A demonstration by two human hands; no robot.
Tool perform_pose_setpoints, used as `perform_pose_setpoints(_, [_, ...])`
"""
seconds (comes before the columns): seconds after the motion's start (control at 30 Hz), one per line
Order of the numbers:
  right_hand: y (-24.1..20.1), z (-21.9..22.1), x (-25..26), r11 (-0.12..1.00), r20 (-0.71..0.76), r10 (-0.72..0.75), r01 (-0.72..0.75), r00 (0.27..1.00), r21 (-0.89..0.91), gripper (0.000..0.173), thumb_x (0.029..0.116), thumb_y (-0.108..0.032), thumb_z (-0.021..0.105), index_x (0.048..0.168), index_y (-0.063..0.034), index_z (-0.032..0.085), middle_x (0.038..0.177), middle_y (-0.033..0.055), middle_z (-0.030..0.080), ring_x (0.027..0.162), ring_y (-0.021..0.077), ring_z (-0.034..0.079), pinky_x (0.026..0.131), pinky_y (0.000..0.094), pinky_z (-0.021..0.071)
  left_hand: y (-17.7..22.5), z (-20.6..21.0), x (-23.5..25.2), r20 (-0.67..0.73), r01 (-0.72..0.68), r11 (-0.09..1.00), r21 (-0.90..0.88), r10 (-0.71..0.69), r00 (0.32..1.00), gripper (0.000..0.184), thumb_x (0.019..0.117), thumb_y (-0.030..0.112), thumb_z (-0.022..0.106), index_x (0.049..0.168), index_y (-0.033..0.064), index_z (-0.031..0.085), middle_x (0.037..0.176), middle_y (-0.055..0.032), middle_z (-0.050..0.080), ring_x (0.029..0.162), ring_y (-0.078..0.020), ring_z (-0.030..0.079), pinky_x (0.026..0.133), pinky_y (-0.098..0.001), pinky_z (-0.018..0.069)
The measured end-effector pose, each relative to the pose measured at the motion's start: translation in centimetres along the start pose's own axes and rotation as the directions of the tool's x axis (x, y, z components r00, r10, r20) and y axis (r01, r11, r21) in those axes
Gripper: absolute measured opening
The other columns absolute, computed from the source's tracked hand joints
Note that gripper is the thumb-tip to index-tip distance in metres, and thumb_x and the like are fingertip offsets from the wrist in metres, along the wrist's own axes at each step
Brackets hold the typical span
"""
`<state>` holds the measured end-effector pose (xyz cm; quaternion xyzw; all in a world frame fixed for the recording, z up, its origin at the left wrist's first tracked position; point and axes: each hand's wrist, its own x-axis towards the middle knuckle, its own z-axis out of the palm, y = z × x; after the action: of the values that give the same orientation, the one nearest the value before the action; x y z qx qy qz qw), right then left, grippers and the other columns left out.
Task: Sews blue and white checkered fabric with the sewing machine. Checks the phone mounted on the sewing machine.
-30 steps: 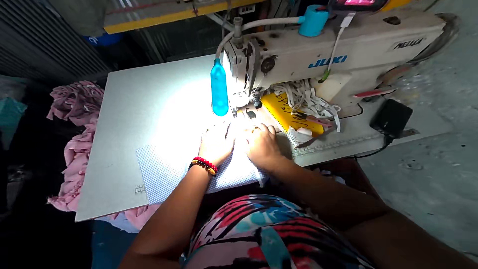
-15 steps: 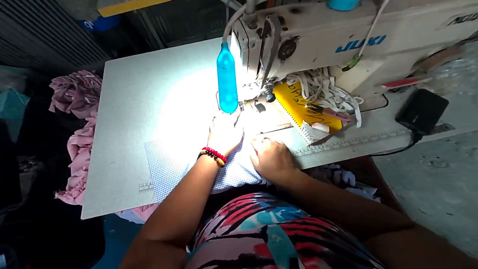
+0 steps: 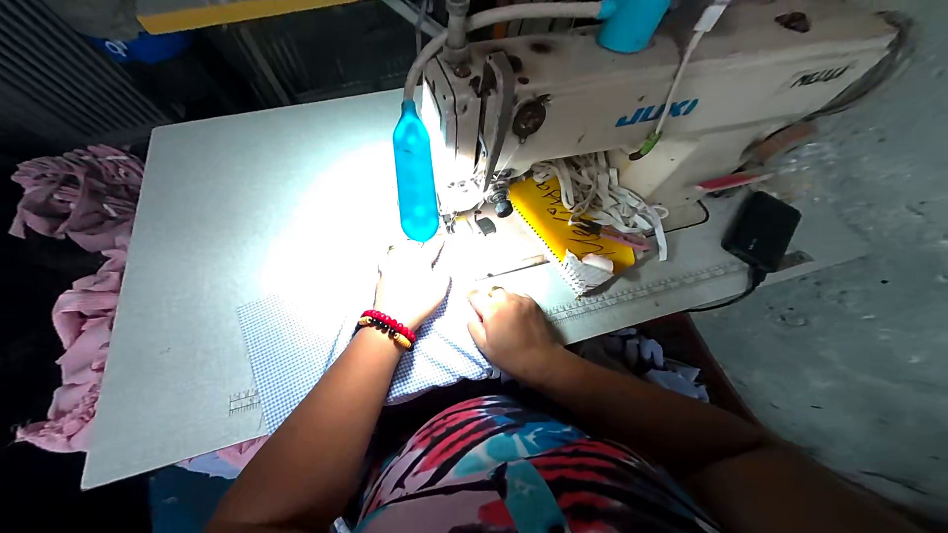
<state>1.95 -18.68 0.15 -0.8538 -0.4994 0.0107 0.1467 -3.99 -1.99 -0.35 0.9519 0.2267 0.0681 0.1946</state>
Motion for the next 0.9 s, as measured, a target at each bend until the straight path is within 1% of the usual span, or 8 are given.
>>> perform_pose_setpoints(0.1, [-0.12,0.16,-0.06,1.0,-0.025,-0.001,0.0,1.0,-0.015,0.031,0.0936,-0.018,0.055,0.111,-0.0039,0.077,0.078,0.0143,0.07,0.072,0.031,0.071,0.062,0.0462,0.0557,0.48,-0.53,-0.17,0.027,0.024,1.0,0.006,-0.024,0.999,0.046,0.1035,0.028,0.048,0.147,0.0176,0.059,0.15,-0.0065,0.056,0.137,-0.0319,0.052,0.11,-0.0601,0.0377])
perform_pose_setpoints(0.23, [-0.11,0.54,-0.22,1.0,-0.079,-0.012,0.011,0.997,-0.015,0.031,0.092,-0.017,0.057,0.111,-0.0026,0.076,0.075,0.0148,0.068,0.069,0.0318,0.07,0.06,0.0466,0.055,0.31,-0.21,-0.57,-0.017,-0.03,0.999,0.014,0.03,0.999,0.048,0.1006,0.027,0.047,0.145,0.0159,0.061,0.15,-0.0082,0.055,0.136,-0.0355,0.051,0.108,-0.0621,0.0383])
perform_pose_setpoints(0.3, [-0.2,0.46,-0.14,1.0,-0.053,-0.012,0.011,0.999,-0.01,0.031,0.0931,-0.017,0.056,0.112,-0.0025,0.076,0.077,0.015,0.069,0.071,0.032,0.07,0.062,0.0466,0.0553,0.28,-0.28,-0.5,-0.01,-0.021,1.0,0.014,0.021,1.0,0.047,0.1012,0.027,0.047,0.145,0.0167,0.061,0.149,-0.0082,0.056,0.135,-0.0358,0.052,0.106,-0.0628,0.0389])
perform_pose_setpoints(0.4, [-0.23,0.44,-0.09,1.0,-0.043,-0.02,0.02,0.999,-0.007,0.029,0.0942,-0.017,0.055,0.108,-0.0034,0.077,0.077,0.0143,0.069,0.071,0.0309,0.07,0.061,0.0459,0.0555,0.19,-0.05,-0.26,-0.01,-0.012,1.0,0.022,0.012,1.0,0.046,0.1019,0.029,0.047,0.145,0.0174,0.061,0.147,-0.0075,0.057,0.133,-0.0342,0.053,0.105,-0.061,0.0406])
perform_pose_setpoints(0.57, [0.08,0.35,-0.22,0.999,-0.035,-0.046,0.045,0.998,-0.006,0.029,0.0937,-0.016,0.056,0.109,-0.0039,0.077,0.076,0.0135,0.068,0.07,0.03,0.069,0.06,0.0445,0.0546,0.74,-0.3,0.11,0.05,0.051,0.999,0.013,-0.052,0.997,0.049,0.1024,0.03,0.045,0.148,0.0179,0.057,0.15,-0.0092,0.055,0.137,-0.0348,0.051,0.11,-0.062,0.0364])
perform_pose_setpoints(0.67, [0.1,0.6,-0.21,0.998,-0.059,-0.055,0.054,0.997,-0.008,0.031,0.0931,-0.016,0.055,0.111,-0.0036,0.077,0.075,0.0129,0.068,0.067,0.0295,0.069,0.058,0.0439,0.0541,0.67,-0.26,-0.01,0.049,0.041,0.999,0.032,-0.042,0.998,0.049,0.1025,0.031,0.045,0.148,0.0171,0.057,0.15,-0.009,0.055,0.137,-0.0344,0.051,0.11,-0.0628,0.0357])
perform_pose_setpoints(0.73, [0.04,0.59,-0.17,0.999,-0.06,-0.054,0.054,0.997,-0.01,0.031,0.0936,-0.016,0.055,0.111,-0.0042,0.077,0.076,0.0128,0.068,0.068,0.0292,0.069,0.058,0.0439,0.0541,0.54,-0.17,-0.11,0.049,0.03,0.999,0.034,-0.031,0.998,0.05,0.1033,0.032,0.042,0.15,0.0169,0.055,0.151,-0.009,0.054,0.138,-0.0337,0.05,0.112,-0.0632,0.0336])
perform_pose_setpoints(0.9, [-0.24,0.36,-0.08,0.999,-0.036,-0.033,0.033,0.999,-0.002,0.032,0.093,-0.015,0.056,0.115,-0.0049,0.076,0.078,0.0133,0.069,0.069,0.0299,0.069,0.058,0.0448,0.0544,0.2,0.31,-0.69,-0.008,-0.017,0.997,0.076,0.018,1.0,0.053,0.1023,0.031,0.038,0.15,0.016,0.054,0.152,-0.0087,0.053,0.138,-0.0337,0.05,0.111,-0.0637,0.034])
